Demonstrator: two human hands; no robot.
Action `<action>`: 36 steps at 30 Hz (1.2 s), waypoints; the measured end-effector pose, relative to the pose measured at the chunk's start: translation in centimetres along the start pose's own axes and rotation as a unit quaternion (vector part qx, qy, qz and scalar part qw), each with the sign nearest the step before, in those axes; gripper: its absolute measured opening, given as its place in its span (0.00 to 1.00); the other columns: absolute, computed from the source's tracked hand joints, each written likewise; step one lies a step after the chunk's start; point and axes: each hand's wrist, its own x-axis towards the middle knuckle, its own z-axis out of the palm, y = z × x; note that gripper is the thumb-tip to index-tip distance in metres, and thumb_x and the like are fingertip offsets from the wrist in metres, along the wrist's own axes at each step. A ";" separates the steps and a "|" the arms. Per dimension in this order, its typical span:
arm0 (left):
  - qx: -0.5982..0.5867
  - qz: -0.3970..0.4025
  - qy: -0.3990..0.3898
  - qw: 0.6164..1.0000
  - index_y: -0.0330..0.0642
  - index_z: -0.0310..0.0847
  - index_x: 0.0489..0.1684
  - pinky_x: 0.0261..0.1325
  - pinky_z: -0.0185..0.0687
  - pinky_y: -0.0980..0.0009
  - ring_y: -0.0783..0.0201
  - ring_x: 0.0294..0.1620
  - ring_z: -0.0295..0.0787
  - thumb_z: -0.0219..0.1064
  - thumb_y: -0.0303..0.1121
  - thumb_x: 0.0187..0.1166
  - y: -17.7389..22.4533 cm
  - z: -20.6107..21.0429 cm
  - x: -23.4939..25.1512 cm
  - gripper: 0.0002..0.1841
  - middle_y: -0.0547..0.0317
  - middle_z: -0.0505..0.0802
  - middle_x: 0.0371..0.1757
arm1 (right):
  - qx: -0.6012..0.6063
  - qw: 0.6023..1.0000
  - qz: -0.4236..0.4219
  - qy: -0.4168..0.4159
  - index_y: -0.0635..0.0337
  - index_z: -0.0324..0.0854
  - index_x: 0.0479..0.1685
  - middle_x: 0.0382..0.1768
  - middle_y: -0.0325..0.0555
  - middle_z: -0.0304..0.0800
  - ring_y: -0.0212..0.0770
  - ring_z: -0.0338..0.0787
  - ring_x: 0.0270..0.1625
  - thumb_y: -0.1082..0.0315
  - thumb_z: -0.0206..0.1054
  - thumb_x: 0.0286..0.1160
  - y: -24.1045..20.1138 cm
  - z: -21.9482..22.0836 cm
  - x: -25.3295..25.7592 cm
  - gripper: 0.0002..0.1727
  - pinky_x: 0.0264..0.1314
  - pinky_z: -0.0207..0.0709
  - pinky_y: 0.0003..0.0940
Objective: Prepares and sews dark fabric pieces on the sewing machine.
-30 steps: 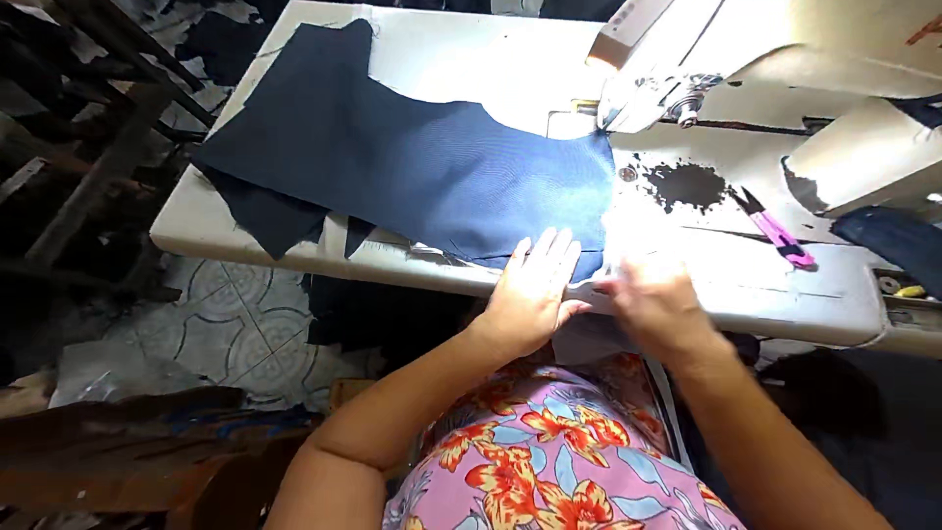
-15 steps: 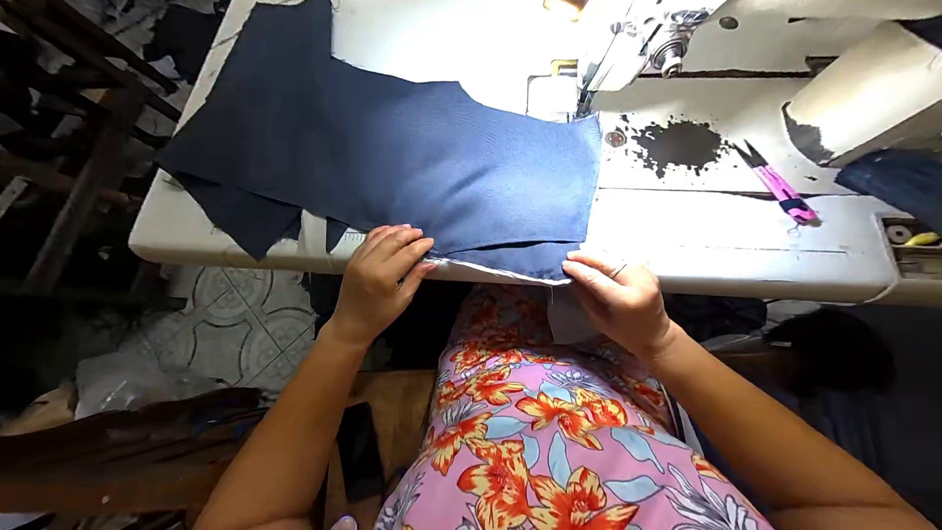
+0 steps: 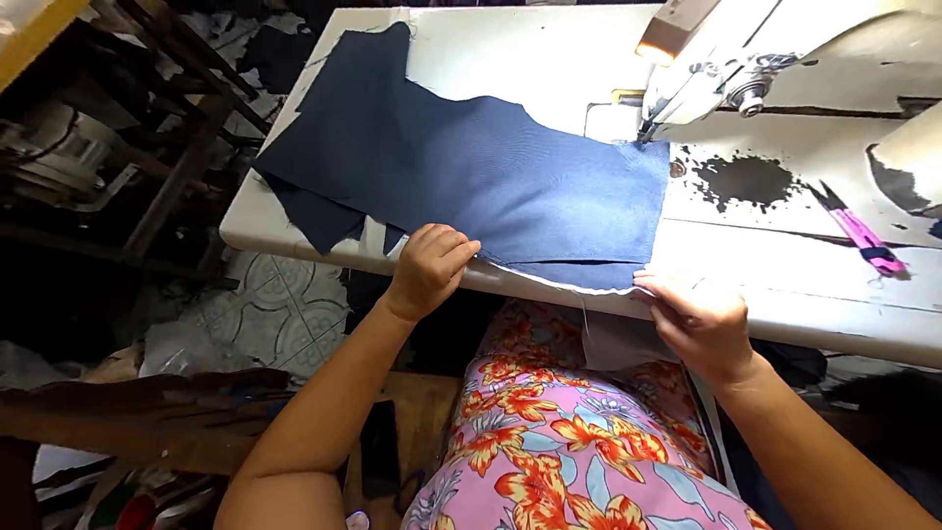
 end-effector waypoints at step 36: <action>-0.102 -0.187 -0.126 0.969 0.39 0.70 0.86 0.89 0.51 0.38 0.44 0.91 0.62 0.38 0.52 0.91 14.3 7.3 6.2 0.34 0.44 0.72 0.88 | -0.098 0.952 0.172 -0.233 0.71 0.59 0.89 0.92 0.61 0.56 0.59 0.59 0.93 0.64 0.59 0.78 -4.0 3.2 4.9 0.38 0.86 0.56 0.65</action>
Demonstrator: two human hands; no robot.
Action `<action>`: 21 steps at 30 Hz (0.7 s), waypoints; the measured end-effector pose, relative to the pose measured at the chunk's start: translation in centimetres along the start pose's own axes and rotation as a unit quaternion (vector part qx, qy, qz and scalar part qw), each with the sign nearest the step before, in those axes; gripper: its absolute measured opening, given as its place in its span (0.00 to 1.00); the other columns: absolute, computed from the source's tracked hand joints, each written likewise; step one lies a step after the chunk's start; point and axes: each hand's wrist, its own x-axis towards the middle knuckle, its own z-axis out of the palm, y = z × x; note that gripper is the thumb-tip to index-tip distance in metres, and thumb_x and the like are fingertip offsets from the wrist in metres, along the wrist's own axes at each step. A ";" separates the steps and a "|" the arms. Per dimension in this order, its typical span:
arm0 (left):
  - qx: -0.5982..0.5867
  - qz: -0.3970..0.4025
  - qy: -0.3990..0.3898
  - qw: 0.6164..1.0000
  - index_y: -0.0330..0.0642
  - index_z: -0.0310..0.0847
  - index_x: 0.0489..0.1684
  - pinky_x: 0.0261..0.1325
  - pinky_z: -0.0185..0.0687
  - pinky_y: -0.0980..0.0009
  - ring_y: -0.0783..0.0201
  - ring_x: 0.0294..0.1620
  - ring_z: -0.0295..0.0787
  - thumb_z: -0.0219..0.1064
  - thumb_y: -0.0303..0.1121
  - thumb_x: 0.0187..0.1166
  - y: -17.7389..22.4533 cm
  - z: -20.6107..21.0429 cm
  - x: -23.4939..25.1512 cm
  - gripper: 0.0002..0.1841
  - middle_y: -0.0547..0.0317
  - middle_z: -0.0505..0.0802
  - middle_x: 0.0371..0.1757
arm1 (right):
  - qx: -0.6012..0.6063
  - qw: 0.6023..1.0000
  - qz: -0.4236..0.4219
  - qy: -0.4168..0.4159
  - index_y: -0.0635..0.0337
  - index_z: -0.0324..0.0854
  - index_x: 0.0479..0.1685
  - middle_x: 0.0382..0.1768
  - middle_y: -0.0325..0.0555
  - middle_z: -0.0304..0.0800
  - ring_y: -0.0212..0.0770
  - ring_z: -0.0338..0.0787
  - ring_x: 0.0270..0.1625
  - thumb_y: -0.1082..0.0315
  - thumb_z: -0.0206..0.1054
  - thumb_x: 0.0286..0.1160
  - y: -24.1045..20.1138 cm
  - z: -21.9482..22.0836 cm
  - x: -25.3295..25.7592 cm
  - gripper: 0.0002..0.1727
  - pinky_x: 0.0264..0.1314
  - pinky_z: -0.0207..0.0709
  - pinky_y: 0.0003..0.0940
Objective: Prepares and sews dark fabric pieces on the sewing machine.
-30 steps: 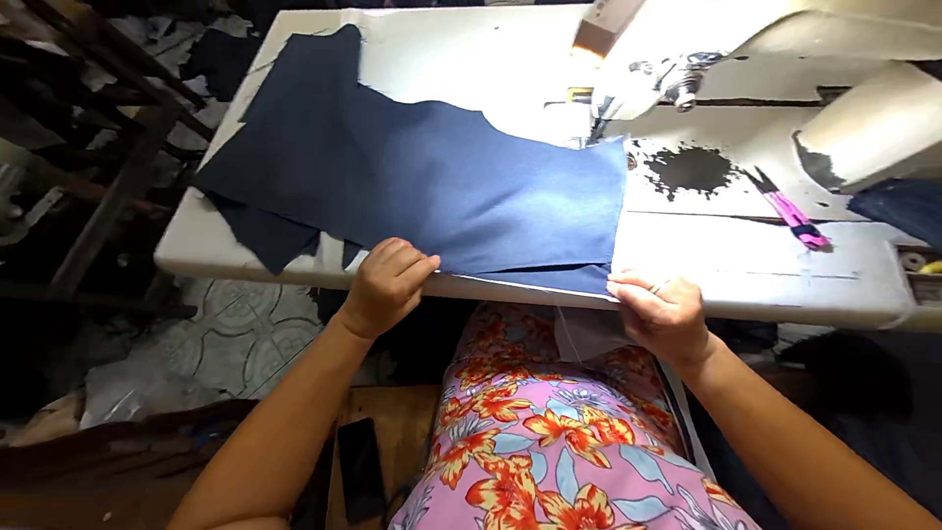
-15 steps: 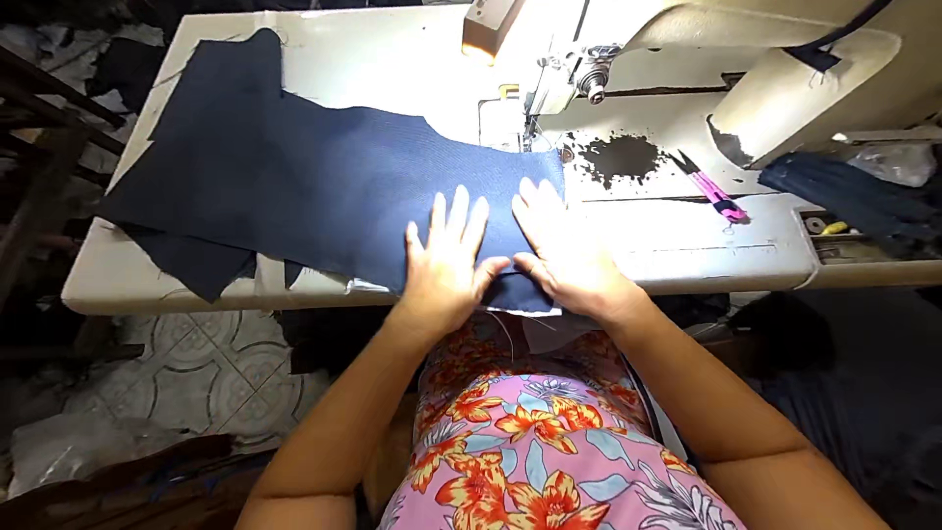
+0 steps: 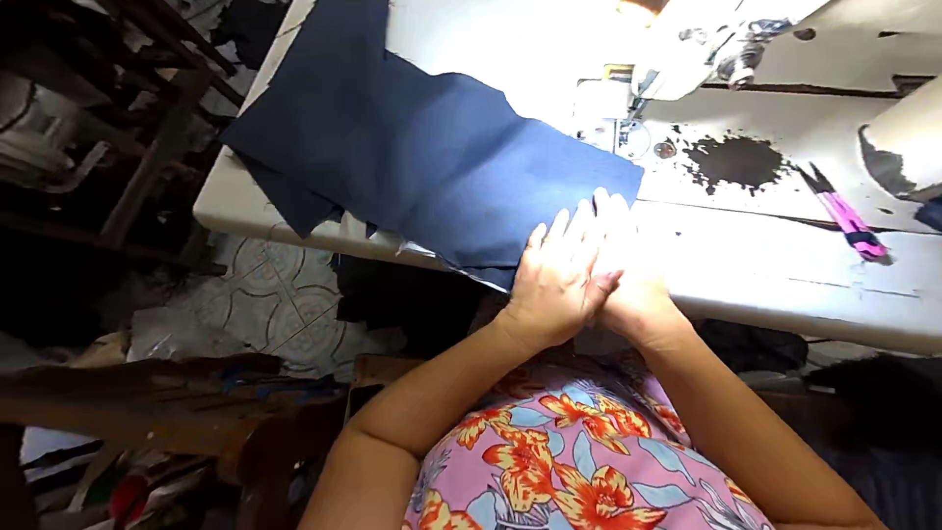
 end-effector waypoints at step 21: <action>0.156 -0.272 -0.169 0.934 0.46 0.54 0.95 0.79 0.37 0.16 0.21 0.92 0.38 0.43 0.63 0.90 -4.3 -7.9 10.5 0.40 0.30 0.50 0.94 | -0.041 0.994 0.036 0.091 0.54 0.76 0.83 0.83 0.59 0.74 0.65 0.69 0.87 0.49 0.49 0.89 3.7 -0.1 -4.9 0.30 0.89 0.52 0.70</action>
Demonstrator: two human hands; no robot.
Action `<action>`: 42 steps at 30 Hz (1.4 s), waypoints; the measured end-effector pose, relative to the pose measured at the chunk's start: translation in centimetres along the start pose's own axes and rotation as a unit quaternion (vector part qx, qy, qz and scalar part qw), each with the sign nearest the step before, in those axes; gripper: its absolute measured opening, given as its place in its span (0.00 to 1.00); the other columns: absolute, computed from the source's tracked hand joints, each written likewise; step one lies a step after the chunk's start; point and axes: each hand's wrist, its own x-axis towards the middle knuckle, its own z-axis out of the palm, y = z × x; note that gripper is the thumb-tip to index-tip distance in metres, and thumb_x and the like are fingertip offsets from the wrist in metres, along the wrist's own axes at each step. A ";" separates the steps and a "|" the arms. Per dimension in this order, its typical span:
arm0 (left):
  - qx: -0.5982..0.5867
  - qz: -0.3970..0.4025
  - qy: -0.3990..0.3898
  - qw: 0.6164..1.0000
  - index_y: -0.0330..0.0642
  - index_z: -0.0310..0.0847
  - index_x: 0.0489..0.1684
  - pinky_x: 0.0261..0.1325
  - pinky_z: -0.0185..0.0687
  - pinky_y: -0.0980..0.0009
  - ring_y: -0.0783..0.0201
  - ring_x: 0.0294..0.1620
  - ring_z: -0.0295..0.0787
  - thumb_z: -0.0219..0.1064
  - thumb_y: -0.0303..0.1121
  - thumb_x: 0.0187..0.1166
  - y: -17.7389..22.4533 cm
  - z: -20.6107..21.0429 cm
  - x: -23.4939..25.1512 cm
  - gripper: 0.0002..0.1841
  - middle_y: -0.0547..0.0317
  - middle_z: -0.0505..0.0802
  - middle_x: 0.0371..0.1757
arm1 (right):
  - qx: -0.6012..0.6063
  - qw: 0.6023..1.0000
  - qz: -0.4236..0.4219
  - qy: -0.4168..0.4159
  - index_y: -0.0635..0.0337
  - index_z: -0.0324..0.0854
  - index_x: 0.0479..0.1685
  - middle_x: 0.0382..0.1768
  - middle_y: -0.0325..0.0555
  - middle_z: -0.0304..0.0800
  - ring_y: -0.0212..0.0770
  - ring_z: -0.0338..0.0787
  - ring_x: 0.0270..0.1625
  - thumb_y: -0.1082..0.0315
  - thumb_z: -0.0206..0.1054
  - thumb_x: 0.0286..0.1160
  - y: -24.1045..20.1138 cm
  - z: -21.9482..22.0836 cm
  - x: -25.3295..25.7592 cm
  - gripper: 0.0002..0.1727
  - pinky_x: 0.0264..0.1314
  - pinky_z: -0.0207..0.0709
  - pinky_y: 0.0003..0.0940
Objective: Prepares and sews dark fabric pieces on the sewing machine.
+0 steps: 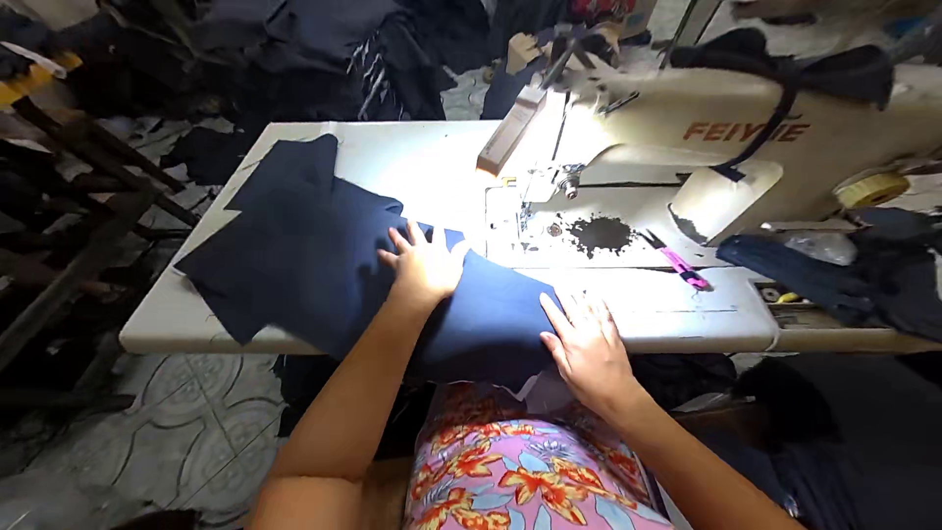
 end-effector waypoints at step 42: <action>-0.124 0.566 0.154 0.800 0.32 0.87 0.64 0.83 0.72 0.54 0.49 0.78 0.82 0.59 0.17 0.75 2.2 3.8 0.0 0.20 0.43 0.88 0.72 | 0.132 0.958 -0.159 -0.200 0.64 0.89 0.37 0.35 0.56 0.91 0.58 0.91 0.46 0.72 0.60 0.76 3.0 -3.9 9.4 0.11 0.48 0.77 0.63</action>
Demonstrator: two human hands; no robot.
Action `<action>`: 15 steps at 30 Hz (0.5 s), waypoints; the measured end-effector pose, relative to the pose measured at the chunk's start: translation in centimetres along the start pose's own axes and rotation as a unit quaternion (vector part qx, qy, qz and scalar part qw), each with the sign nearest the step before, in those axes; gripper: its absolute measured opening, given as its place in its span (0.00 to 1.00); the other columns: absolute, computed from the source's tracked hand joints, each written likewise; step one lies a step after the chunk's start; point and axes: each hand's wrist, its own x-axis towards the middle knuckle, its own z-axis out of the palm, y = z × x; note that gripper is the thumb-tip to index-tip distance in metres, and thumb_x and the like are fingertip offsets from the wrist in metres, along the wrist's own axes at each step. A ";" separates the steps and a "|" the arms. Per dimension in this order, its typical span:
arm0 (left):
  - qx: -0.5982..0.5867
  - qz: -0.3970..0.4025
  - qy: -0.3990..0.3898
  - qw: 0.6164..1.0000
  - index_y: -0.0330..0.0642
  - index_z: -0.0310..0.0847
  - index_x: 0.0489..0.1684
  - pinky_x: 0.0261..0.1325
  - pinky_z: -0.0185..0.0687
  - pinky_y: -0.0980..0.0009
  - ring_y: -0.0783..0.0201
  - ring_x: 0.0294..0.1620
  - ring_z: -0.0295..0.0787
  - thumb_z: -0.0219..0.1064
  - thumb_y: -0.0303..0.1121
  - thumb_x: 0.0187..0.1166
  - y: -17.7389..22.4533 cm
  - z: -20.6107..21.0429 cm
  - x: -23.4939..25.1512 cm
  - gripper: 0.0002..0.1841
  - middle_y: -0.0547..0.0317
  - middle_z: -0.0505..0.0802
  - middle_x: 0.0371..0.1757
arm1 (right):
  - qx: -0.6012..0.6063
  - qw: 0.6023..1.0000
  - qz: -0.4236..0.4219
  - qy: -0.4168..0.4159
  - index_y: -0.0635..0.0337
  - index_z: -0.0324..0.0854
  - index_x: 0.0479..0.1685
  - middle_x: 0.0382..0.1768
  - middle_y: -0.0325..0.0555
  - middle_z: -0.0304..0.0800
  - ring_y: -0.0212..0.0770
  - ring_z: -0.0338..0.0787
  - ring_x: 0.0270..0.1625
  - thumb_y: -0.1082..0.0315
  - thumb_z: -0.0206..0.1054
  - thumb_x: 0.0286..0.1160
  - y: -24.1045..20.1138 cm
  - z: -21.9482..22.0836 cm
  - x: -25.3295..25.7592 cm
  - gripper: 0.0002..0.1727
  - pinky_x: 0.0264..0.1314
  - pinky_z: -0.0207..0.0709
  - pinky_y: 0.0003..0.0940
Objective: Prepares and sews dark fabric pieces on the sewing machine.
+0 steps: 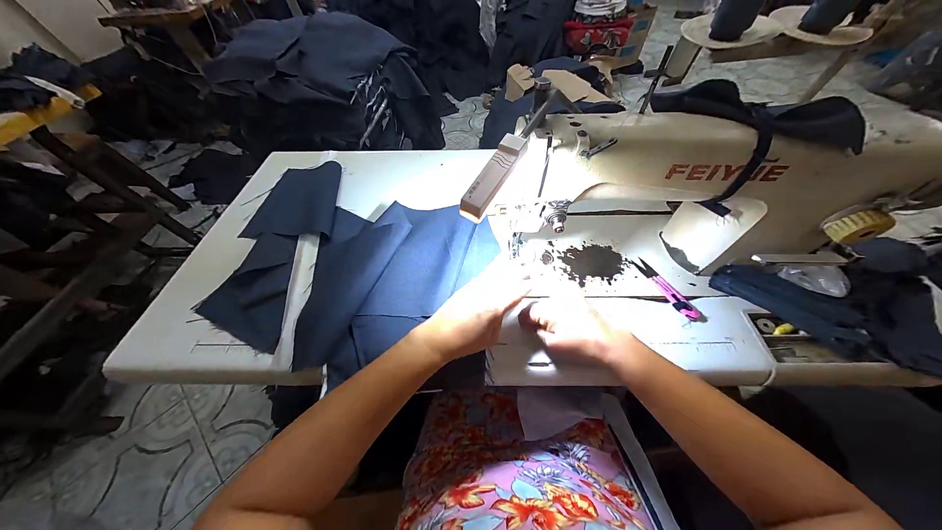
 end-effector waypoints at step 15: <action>-0.131 -0.168 0.024 0.977 0.34 0.94 0.33 0.48 0.84 0.50 0.53 0.38 0.93 0.70 0.31 0.77 -5.5 4.1 3.2 0.09 0.47 0.95 0.31 | -0.164 0.886 0.401 0.166 0.69 0.80 0.70 0.64 0.79 0.81 0.80 0.80 0.69 0.65 0.65 0.84 6.1 -2.6 -7.7 0.21 0.63 0.74 0.75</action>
